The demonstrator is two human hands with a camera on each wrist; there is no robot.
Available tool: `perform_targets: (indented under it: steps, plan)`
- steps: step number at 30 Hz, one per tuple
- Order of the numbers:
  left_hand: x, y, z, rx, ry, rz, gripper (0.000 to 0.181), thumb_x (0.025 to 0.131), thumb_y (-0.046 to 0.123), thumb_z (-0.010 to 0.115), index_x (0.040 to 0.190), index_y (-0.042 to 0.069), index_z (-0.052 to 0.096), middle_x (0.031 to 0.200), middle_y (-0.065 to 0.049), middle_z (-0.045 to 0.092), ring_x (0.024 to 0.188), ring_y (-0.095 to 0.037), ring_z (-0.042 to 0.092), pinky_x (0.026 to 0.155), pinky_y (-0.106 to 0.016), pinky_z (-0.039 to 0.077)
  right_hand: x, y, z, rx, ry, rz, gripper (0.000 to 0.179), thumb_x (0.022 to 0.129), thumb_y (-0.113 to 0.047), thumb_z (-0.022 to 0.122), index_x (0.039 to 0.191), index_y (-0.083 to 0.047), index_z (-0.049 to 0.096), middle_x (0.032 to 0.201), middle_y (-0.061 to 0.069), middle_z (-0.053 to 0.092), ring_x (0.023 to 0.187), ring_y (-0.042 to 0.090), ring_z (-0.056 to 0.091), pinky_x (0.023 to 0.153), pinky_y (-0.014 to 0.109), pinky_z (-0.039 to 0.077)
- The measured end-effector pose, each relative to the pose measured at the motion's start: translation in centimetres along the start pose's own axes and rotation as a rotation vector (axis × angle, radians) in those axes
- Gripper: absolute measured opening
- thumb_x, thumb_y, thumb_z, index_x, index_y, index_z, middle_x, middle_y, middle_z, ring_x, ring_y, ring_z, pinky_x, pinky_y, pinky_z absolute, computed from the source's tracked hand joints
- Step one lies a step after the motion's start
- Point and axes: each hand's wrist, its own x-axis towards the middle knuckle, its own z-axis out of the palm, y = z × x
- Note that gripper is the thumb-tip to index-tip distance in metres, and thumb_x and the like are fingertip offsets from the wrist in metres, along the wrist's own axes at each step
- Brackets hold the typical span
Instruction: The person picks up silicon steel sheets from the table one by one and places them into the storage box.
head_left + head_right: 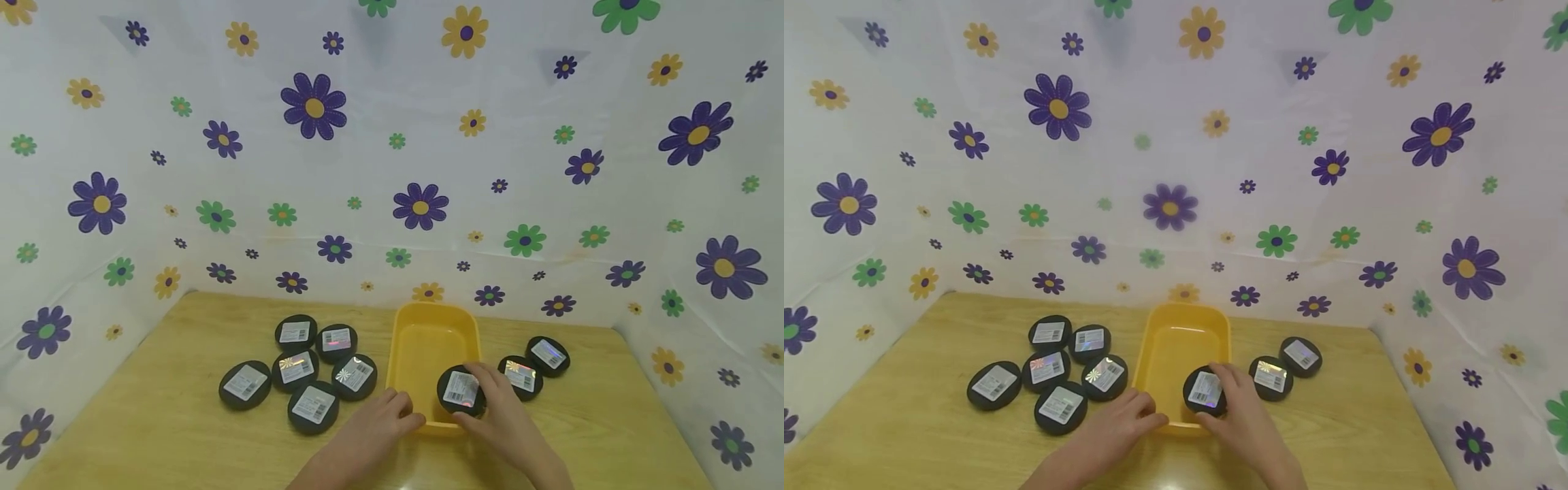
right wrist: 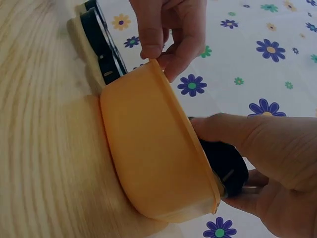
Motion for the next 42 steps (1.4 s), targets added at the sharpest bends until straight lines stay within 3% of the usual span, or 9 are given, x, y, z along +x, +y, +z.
perform_targets:
  steps: [10, 17, 24, 30, 37, 42]
  plan:
    - [0.1, 0.0, 0.1, -0.008, 0.033, 0.010, 0.029, 0.079, 0.002, 0.070, 0.102, 0.019, 0.070, 0.090, 0.003, 0.051, 0.080, -0.012, 0.045, 0.071, -0.019, 0.042, 1.5, 0.3, 0.4, 0.145, -0.062, 0.003, 0.076, 0.072, -0.018, 0.089, 0.139, -0.008, 0.053, 0.131, 0.011, 0.060, 0.117, 0.026, 0.057, 0.099, 0.049, 0.047]
    - [0.1, -0.1, 0.1, 0.012, 0.060, 0.018, 0.028, 0.078, 0.002, 0.070, 0.100, 0.020, 0.070, 0.089, 0.003, 0.051, 0.079, -0.012, 0.046, 0.070, -0.020, 0.042, 2.3, 0.6, 0.7, 0.142, -0.077, -0.029, 0.074, 0.071, -0.015, 0.089, 0.136, -0.007, 0.055, 0.130, 0.011, 0.060, 0.117, 0.028, 0.058, 0.099, 0.049, 0.047]
    - [0.2, -0.1, 0.2, 0.024, 0.055, 0.016, 0.025, 0.080, 0.004, 0.070, 0.099, 0.021, 0.070, 0.088, 0.004, 0.050, 0.078, -0.011, 0.045, 0.069, -0.019, 0.041, 3.1, 0.4, 1.3, 0.147, -0.165, -0.068, 0.080, 0.072, -0.018, 0.087, 0.141, -0.004, 0.050, 0.138, 0.015, 0.056, 0.123, 0.032, 0.055, 0.102, 0.051, 0.044]
    - [0.2, -0.1, 0.3, 0.028, 0.061, 0.022, 0.026, 0.080, 0.004, 0.070, 0.100, 0.021, 0.070, 0.088, 0.004, 0.050, 0.078, -0.011, 0.046, 0.070, -0.019, 0.041, 3.5, 0.2, 1.4, 0.083, -0.216, -0.080, 0.083, 0.073, -0.022, 0.087, 0.144, -0.005, 0.048, 0.141, 0.015, 0.054, 0.125, 0.032, 0.055, 0.103, 0.051, 0.044]
    - [0.2, 0.0, 0.1, 0.015, 0.024, 0.004, 0.027, 0.081, 0.004, 0.071, 0.102, 0.021, 0.071, 0.089, 0.004, 0.052, 0.081, -0.011, 0.047, 0.072, -0.019, 0.043, 4.0, 0.0, 1.1, 0.096, -0.289, -0.087, 0.082, 0.076, -0.022, 0.086, 0.144, -0.004, 0.046, 0.139, 0.018, 0.054, 0.118, 0.033, 0.056, 0.099, 0.053, 0.046]
    - [0.3, -0.1, 0.3, 0.019, 0.045, 0.017, 0.025, 0.080, 0.005, 0.071, 0.099, 0.021, 0.070, 0.088, 0.004, 0.051, 0.079, -0.011, 0.046, 0.070, -0.019, 0.042, 4.3, 0.0, 1.2, 0.084, -0.332, -0.075, 0.082, 0.076, -0.021, 0.085, 0.145, -0.001, 0.044, 0.137, 0.021, 0.055, 0.118, 0.035, 0.056, 0.099, 0.053, 0.045]
